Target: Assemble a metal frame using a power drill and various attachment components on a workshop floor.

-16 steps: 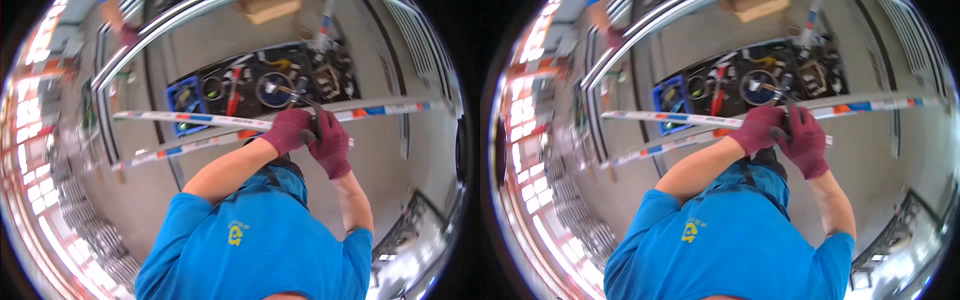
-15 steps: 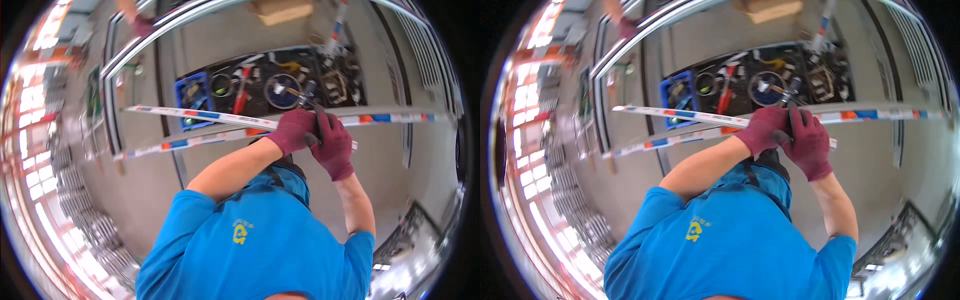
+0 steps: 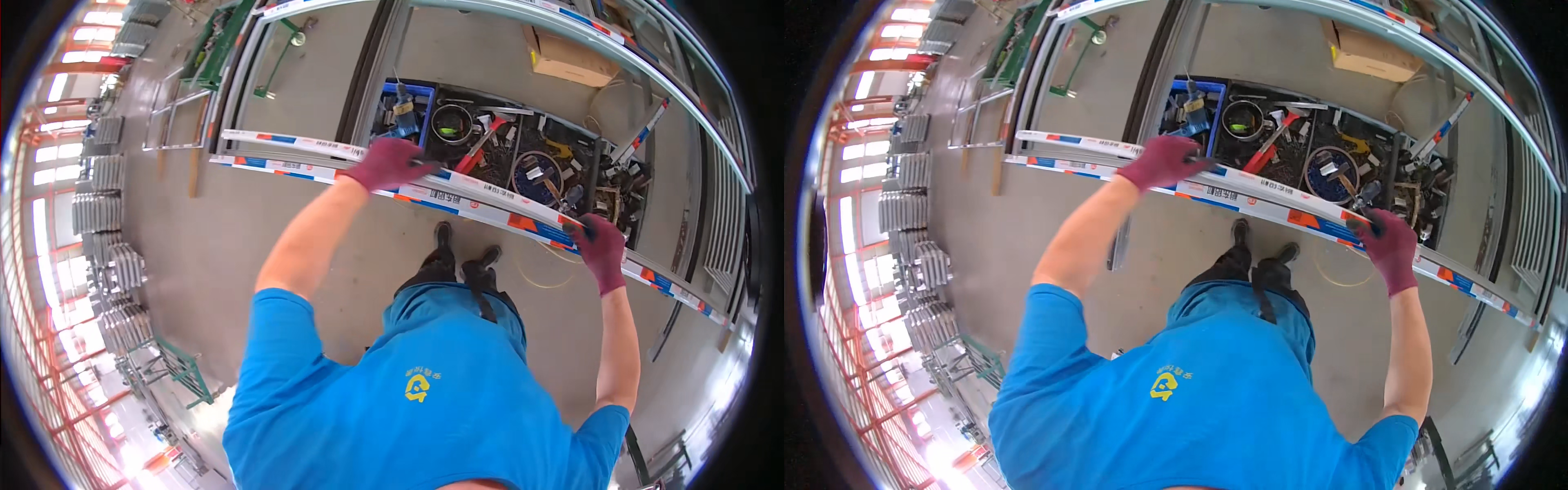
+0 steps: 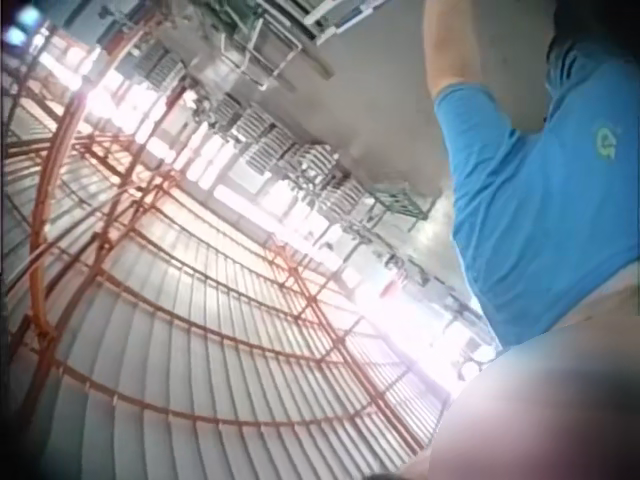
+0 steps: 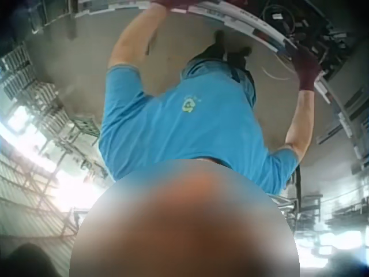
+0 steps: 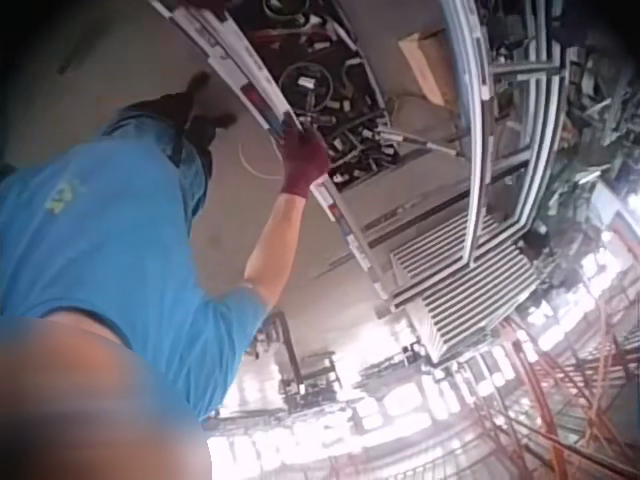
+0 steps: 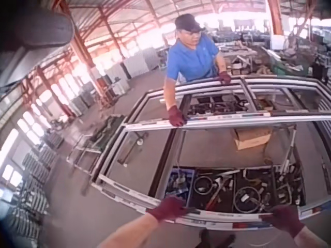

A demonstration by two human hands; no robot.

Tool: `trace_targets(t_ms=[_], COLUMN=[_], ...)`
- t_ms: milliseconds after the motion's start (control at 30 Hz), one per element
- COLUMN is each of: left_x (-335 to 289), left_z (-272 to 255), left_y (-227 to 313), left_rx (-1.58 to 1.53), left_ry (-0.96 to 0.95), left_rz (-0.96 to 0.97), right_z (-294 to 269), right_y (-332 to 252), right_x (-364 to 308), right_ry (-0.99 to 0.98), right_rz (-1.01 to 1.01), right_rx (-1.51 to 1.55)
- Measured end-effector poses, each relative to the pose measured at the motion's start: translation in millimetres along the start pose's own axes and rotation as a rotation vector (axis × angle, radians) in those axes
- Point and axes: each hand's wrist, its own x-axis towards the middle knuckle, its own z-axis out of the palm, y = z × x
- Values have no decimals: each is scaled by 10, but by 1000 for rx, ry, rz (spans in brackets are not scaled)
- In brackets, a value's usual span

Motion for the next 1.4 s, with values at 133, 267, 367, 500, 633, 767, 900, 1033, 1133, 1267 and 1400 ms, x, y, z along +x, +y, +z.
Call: trace_targets(t_ms=[133,267,367,500,633,767,900,1033,1133,1267,1400], left_x=[-275,-318,-392,-535,-647,-702,-819,-799,-667,-787,-674], left_z=[85,-77,-2,94,-12,20,96,104,426,403,407], left_y=[-719,-633,-740,-990,-1190,-1275,-1289,-1289,-1390,-1269,-1141], left_rx=[19,-72,-31,-18,-61,-53,-23,65,68,93,10], left_ry=[78,-37,-43,56,95,140,368,213,375,486,486], left_rz=[5,-46,-68,-49,-12,8,64,-13,26,7,16], right_z=[242,402,288,211,248,259,464,724,686,742,571], right_y=[-61,119,-64,-493,-696,-897,-942,-729,-509,-356,-413], right_x=[262,438,524,540,535,366,285,265,193,264,131], right_ry=[-1,-176,-298,-339,-380,-343,-205,108,134,80,129], right_rz=[38,110,84,45,-7,-119,-187,-261,-333,-357,-344], right_rx=[-26,144,127,145,125,-73,-330,-274,-386,-347,-303])
